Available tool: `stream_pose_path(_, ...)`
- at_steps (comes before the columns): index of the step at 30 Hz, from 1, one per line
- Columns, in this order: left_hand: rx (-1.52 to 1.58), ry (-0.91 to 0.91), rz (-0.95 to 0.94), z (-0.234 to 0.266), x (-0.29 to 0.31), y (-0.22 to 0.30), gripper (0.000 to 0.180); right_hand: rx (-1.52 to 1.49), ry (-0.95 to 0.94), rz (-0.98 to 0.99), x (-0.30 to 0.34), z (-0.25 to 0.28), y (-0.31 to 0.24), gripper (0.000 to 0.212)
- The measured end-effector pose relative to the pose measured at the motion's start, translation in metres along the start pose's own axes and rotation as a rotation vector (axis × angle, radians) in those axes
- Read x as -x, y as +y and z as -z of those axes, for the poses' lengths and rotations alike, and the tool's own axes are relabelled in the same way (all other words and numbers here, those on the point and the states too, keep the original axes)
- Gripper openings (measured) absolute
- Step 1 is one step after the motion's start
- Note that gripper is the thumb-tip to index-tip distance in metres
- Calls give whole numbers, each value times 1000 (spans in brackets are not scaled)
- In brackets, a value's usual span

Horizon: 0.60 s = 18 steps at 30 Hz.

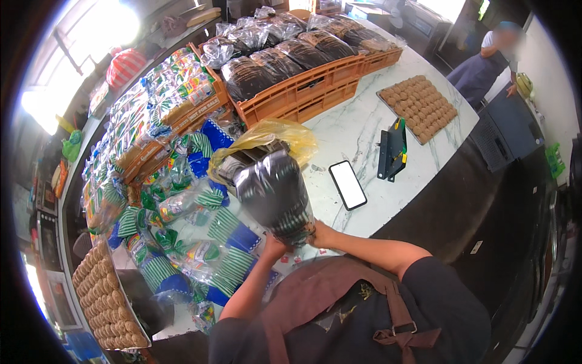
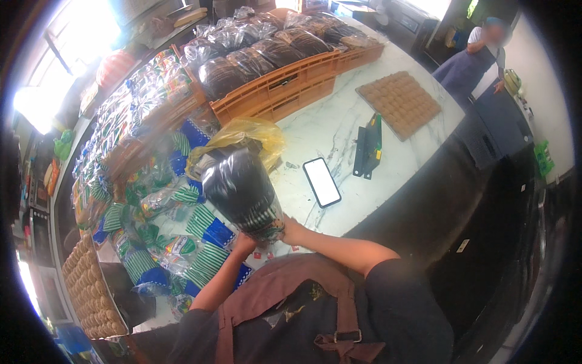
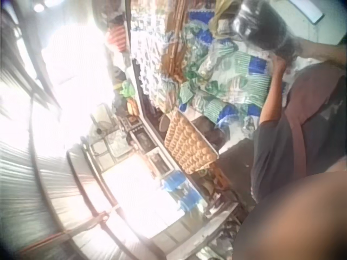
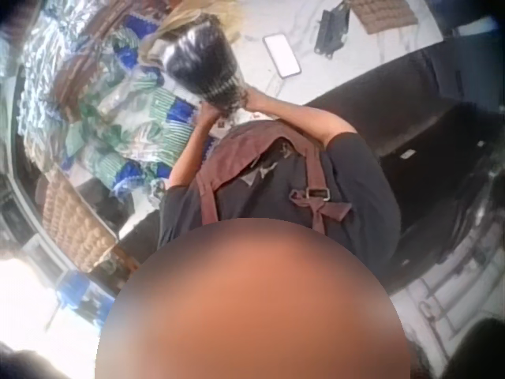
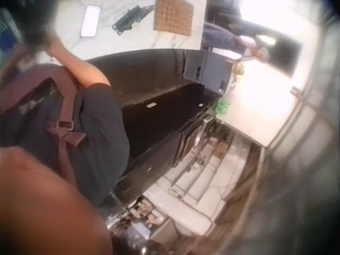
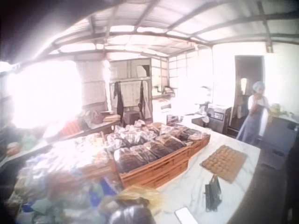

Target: The person packs various packaged food items into a yellow plastic bag on a marble countertop. They handle multiple items including green-striped and blue-wrapped packages, dark rectangular items, and round brown items, placing them into the bag and adjusting the contents.

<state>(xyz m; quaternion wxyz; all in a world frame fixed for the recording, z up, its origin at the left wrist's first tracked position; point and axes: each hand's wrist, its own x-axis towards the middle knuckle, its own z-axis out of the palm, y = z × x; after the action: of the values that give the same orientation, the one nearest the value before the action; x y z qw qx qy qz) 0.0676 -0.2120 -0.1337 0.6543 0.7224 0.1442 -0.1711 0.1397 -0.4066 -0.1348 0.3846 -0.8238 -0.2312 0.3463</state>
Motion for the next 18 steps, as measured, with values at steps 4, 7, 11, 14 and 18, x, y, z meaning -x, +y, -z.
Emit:
stream_pose_path(4,244,-209,-65,-2,47,53,70,-352,-344,214,47,24,-27,51)
stream_pose_path(7,-23,-209,-13,9,81,90,72,-549,-306,-168,78,56,-53,50)
stream_pose_path(11,3,-353,-222,25,96,131,61,-470,-271,31,95,107,-84,58)
stream_pose_path(14,-104,-235,-22,32,87,153,42,-422,-80,131,88,129,-101,47)
stream_pose_path(18,-36,85,-134,15,60,163,34,-102,292,66,70,140,-118,37)
